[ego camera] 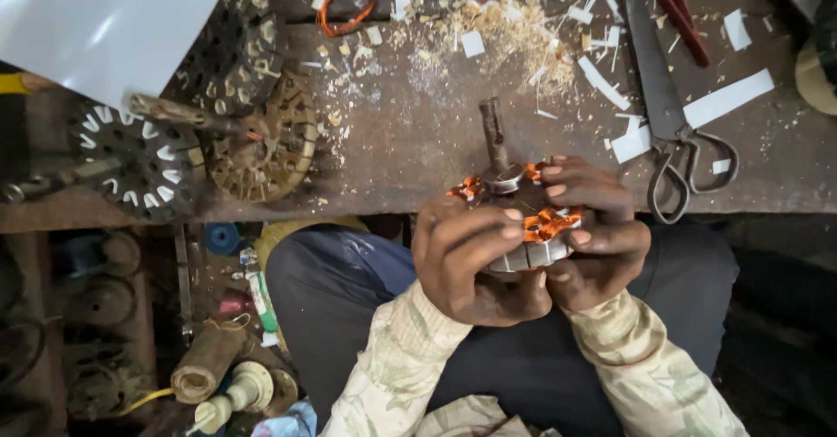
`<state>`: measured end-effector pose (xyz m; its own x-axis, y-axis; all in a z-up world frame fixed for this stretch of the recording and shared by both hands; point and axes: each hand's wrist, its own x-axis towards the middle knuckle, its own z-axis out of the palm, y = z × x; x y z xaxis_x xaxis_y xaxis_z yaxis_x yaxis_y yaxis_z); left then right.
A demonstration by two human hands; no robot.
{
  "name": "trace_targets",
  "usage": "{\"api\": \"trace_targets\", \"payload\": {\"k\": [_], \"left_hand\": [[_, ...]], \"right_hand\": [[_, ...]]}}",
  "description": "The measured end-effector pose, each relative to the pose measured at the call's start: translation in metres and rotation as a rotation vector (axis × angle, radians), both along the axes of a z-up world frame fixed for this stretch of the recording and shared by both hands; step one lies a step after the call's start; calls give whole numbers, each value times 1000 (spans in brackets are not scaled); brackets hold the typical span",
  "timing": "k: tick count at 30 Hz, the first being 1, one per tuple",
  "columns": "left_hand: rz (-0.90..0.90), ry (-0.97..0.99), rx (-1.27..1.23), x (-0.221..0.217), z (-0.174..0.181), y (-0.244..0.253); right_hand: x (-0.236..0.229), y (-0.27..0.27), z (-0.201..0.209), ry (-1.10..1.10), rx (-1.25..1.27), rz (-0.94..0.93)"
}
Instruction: The person sits on the floor and assembles a motor stator by inserting white insulating paper into the slots between copper windings. They use shears to cut the paper into small strips and carefully place them into the gaps to separate the coils.
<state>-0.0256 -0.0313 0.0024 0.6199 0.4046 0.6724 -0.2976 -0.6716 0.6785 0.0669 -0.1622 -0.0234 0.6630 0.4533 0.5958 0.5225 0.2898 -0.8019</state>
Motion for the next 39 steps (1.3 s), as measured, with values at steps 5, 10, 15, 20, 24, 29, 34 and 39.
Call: {"api": "trace_targets", "payload": {"k": [5, 10, 15, 20, 24, 29, 34, 39], "left_hand": [[-77, 66, 69, -5, 4, 1], [-123, 144, 9, -3, 20, 7], [-261, 245, -65, -3, 30, 20], [-342, 326, -122, -5, 40, 30], [-406, 370, -146, -7, 42, 36], [-441, 366, -158, -6, 40, 41], [-443, 365, -193, -6, 39, 41], [-431, 347, -180, -5, 39, 41]], "right_hand": [[-1, -3, -4, -51, 4, -22], [-1, -2, -3, -43, 4, -33], [-1, -2, -4, -75, -17, -30], [0, -1, -1, -167, -71, -24], [-2, 2, -2, -194, -77, -48], [-2, 4, 0, -222, -98, -55], [-1, 4, 3, -231, -110, -53], [0, 5, 4, -240, -116, -57]]}}
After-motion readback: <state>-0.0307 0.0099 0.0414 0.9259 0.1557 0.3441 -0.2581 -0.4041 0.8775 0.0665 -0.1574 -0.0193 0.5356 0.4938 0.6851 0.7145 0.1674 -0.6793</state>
